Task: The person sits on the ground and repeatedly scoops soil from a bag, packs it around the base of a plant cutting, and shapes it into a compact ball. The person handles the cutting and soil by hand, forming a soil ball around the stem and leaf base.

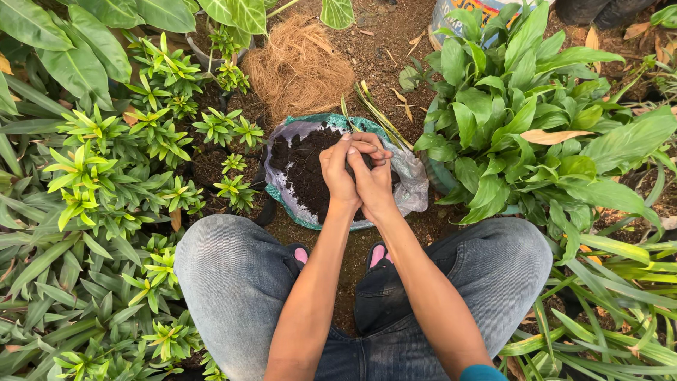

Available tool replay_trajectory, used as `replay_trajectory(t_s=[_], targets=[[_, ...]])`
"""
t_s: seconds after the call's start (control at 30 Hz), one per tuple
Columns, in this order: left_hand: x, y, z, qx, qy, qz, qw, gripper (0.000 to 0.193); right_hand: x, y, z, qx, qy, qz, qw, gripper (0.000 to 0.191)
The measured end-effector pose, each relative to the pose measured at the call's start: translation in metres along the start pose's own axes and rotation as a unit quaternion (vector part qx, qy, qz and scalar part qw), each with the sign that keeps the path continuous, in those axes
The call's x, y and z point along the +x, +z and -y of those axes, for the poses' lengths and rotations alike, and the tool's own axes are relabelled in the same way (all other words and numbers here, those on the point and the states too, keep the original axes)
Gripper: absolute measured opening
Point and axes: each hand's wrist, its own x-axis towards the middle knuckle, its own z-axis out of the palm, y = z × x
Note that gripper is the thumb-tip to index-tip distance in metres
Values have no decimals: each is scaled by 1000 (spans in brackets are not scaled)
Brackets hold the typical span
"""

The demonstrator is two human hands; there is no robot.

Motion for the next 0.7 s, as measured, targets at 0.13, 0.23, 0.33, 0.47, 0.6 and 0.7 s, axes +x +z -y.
replay_trajectory(t_s=[0.13,0.23,0.33,0.47,0.6,0.7], targets=[[0,-4,0,-62,-40,-23,997,46,0,1,3,-17,60,-36,997,31],[3,-3,-12,-140,-99,-6,985,49,0,-3,16,81,72,90,990,45],[2,3,-22,-205,-136,34,969,53,3,-8,28,159,79,156,972,61],[3,10,-23,-230,-154,48,960,57,6,-15,37,166,121,157,966,57],[4,1,-13,-223,-177,-5,959,48,4,-10,26,126,126,116,977,49],[5,-6,-2,-241,-184,-31,952,38,2,-9,21,130,122,98,979,45]])
